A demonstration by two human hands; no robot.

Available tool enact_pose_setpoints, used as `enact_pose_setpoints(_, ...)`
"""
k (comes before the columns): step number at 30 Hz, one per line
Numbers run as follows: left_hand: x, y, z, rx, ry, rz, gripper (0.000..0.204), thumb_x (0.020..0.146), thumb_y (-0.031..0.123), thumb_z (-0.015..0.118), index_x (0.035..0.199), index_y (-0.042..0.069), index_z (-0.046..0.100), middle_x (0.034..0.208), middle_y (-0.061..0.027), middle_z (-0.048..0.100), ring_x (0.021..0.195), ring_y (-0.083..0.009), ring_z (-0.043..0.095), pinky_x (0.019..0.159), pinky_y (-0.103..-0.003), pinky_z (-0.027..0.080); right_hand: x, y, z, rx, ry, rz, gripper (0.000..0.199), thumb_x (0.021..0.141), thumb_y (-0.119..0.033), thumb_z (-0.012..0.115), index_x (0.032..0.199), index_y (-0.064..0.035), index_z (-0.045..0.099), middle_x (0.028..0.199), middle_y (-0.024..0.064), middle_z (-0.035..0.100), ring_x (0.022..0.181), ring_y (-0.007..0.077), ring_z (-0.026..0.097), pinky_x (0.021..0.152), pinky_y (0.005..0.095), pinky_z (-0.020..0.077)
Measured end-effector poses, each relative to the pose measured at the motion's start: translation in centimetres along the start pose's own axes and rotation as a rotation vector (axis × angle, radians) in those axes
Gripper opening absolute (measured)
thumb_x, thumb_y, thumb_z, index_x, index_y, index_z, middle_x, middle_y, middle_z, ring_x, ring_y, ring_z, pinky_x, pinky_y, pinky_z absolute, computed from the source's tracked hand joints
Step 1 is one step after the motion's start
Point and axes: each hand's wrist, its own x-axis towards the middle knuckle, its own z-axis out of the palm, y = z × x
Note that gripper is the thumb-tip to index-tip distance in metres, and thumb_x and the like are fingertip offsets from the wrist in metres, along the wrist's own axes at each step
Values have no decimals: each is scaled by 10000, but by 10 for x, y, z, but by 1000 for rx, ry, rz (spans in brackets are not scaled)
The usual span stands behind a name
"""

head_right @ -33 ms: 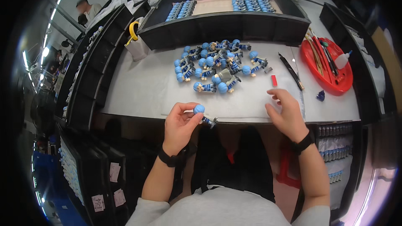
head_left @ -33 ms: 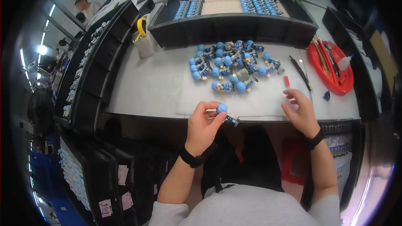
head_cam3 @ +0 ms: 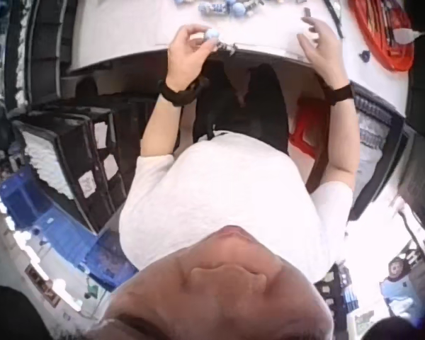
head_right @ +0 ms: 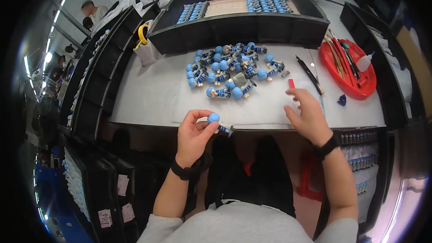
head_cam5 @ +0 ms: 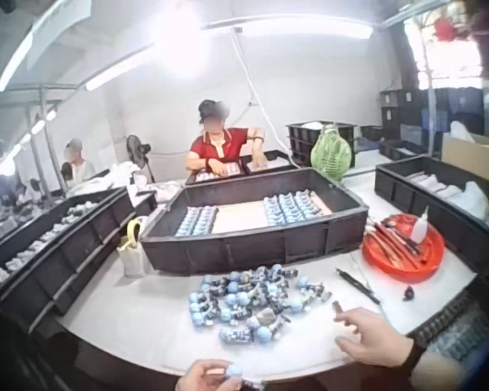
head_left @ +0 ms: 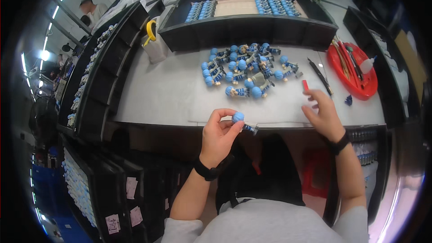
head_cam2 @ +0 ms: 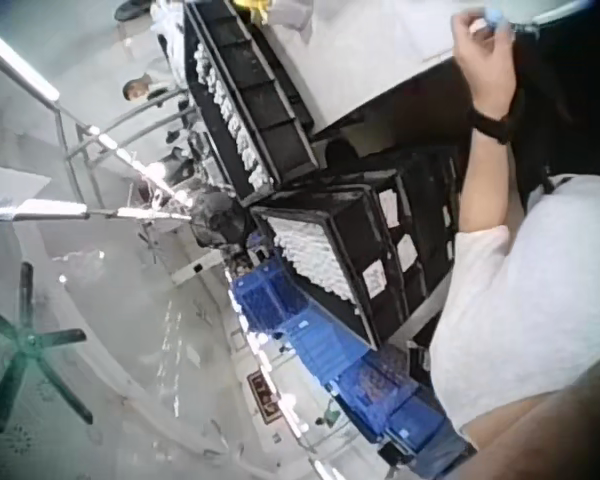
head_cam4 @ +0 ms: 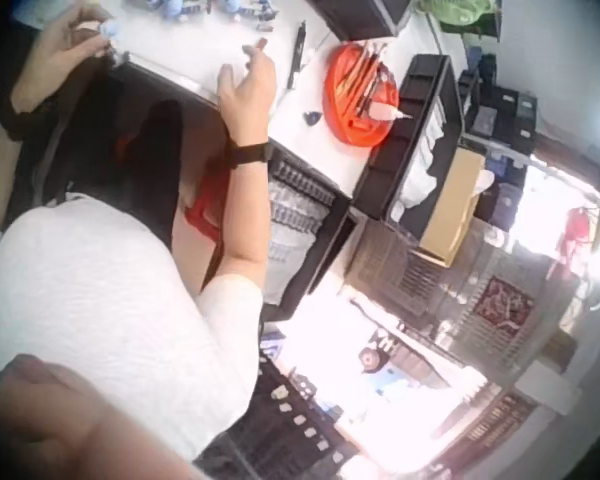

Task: Assembling and organizing small anime-style figurines at a manufacturing workstation.

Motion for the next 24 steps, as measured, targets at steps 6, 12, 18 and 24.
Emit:
enact_pose_setpoints(6,-9,-19,35,-12,-111,216,314,731,-91,635,1003,-14,497,1039,-59,451,862,-133,572,771,-228,493,64,20,-7,-447,-12,22,332,787,-240,586,1030,-18,546,935,237,551,854,376,556,754,405,452)
enact_pose_setpoints(12,11,-39,71,-82,-229,64,366,706,-66,677,1024,-14,503,1007,-89,550,862,-121,579,772,-242,509,64,43,12,-507,-12,-110,160,741,-87,568,881,-17,607,814,172,578,802,342,559,723,404,440)
enact_pose_setpoints(18,30,-57,98,-82,-328,-21,383,743,-44,652,1090,-36,490,953,-86,577,874,-116,577,780,-228,494,42,47,-3,-459,66,53,152,746,-78,581,874,0,607,875,195,565,779,367,562,735,411,453)
enact_pose_setpoints(24,36,-62,102,-80,-321,-31,346,767,-44,626,1089,-65,502,996,-104,578,900,-125,573,811,-226,476,3,26,-19,191,219,269,181,788,-53,607,962,-8,615,836,73,543,709,124,563,597,221,501)
